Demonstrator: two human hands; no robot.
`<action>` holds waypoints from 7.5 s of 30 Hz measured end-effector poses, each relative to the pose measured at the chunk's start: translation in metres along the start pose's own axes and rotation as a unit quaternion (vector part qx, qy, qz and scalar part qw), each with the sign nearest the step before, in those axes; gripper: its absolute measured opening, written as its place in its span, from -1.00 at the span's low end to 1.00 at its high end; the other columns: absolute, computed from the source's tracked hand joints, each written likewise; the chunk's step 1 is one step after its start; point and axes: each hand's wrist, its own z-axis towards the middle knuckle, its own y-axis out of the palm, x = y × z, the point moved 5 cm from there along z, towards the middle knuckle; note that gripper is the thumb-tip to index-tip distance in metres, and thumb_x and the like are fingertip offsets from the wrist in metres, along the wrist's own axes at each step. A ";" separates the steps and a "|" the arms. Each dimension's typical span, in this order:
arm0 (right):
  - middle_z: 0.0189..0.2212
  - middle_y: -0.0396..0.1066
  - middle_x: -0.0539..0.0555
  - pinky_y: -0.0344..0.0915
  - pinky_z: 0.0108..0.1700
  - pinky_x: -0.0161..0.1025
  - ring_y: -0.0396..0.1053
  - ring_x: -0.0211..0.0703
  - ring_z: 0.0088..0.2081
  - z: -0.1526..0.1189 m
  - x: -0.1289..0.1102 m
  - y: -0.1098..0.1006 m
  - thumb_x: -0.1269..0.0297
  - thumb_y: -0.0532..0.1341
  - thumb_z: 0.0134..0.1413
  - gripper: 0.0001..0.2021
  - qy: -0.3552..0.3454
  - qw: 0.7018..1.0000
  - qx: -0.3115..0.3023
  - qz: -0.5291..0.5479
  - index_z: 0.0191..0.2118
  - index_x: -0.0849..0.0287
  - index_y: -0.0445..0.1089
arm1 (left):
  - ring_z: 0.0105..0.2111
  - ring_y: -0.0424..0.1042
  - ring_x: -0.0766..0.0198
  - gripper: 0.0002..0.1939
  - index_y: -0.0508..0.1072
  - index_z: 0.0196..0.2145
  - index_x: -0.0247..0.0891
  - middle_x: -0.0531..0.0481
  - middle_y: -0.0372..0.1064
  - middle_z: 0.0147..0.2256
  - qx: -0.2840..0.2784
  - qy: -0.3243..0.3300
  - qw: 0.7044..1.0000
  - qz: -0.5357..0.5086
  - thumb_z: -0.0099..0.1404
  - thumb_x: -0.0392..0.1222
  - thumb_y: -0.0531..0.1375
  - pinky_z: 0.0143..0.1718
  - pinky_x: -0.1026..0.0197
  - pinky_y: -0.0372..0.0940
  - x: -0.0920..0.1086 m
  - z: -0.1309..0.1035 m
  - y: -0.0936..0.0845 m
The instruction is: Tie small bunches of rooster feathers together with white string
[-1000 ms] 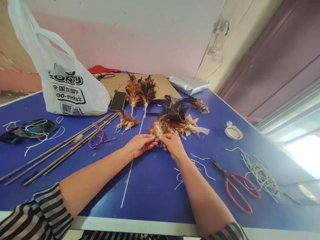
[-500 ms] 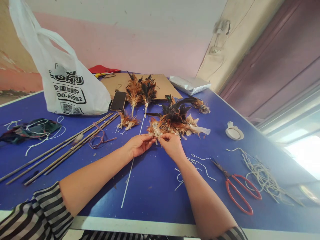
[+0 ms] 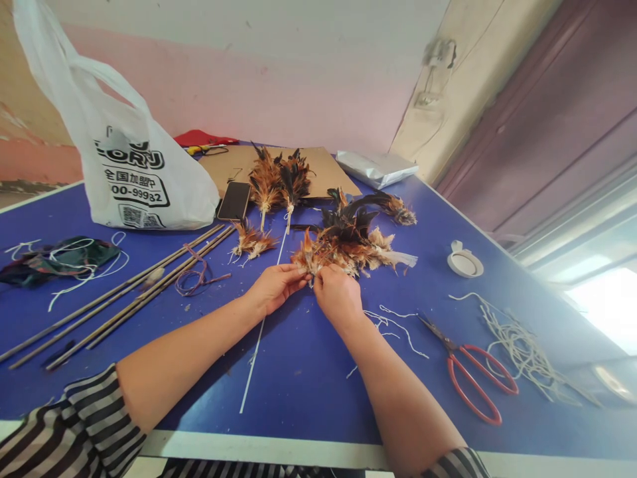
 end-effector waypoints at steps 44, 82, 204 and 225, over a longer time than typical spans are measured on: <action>-0.66 0.28 -0.04 -0.16 -0.70 -0.52 -0.01 -0.52 -0.69 -0.002 0.020 0.032 0.27 0.34 -0.27 -0.75 0.264 0.639 -0.242 0.681 -0.51 0.28 0.27 | -0.42 0.44 0.30 -0.79 0.42 -0.48 -0.41 -0.11 0.44 -0.45 -0.231 -0.021 0.961 0.151 -0.05 -0.22 0.30 -0.39 0.32 0.32 0.009 -0.008 0.008; -0.60 0.32 -0.05 0.28 -0.53 -0.32 0.32 -0.29 -0.58 0.004 0.016 0.014 0.23 0.22 -0.16 -0.75 0.176 0.840 0.010 0.513 -0.28 0.18 0.26 | -0.45 0.46 0.33 -0.87 0.48 -0.42 -0.44 -0.18 0.45 -0.40 -0.104 -0.037 0.987 0.115 0.00 -0.34 0.27 -0.46 0.43 0.34 -0.004 -0.003 0.002; -0.55 0.39 0.01 0.20 -0.43 -0.30 0.27 -0.27 -0.51 0.004 0.007 -0.009 0.20 0.23 -0.17 -0.84 0.091 0.918 -0.009 0.385 -0.47 0.19 0.40 | -0.58 0.26 0.53 -0.85 0.46 -0.42 -0.39 0.02 0.33 -0.52 -0.131 -0.070 0.989 0.006 -0.03 -0.35 0.29 -0.64 0.49 0.07 0.001 0.002 -0.001; -0.47 0.39 0.04 0.16 -0.30 -0.29 0.30 -0.22 -0.40 0.000 -0.014 -0.020 0.33 0.13 0.01 -0.90 -0.142 0.977 0.015 0.160 -0.40 0.18 0.39 | -0.61 0.27 0.52 -0.94 0.42 -0.49 -0.46 0.00 0.31 -0.58 -0.128 -0.044 0.991 0.009 0.01 -0.40 0.25 -0.60 0.49 0.18 0.005 0.001 0.001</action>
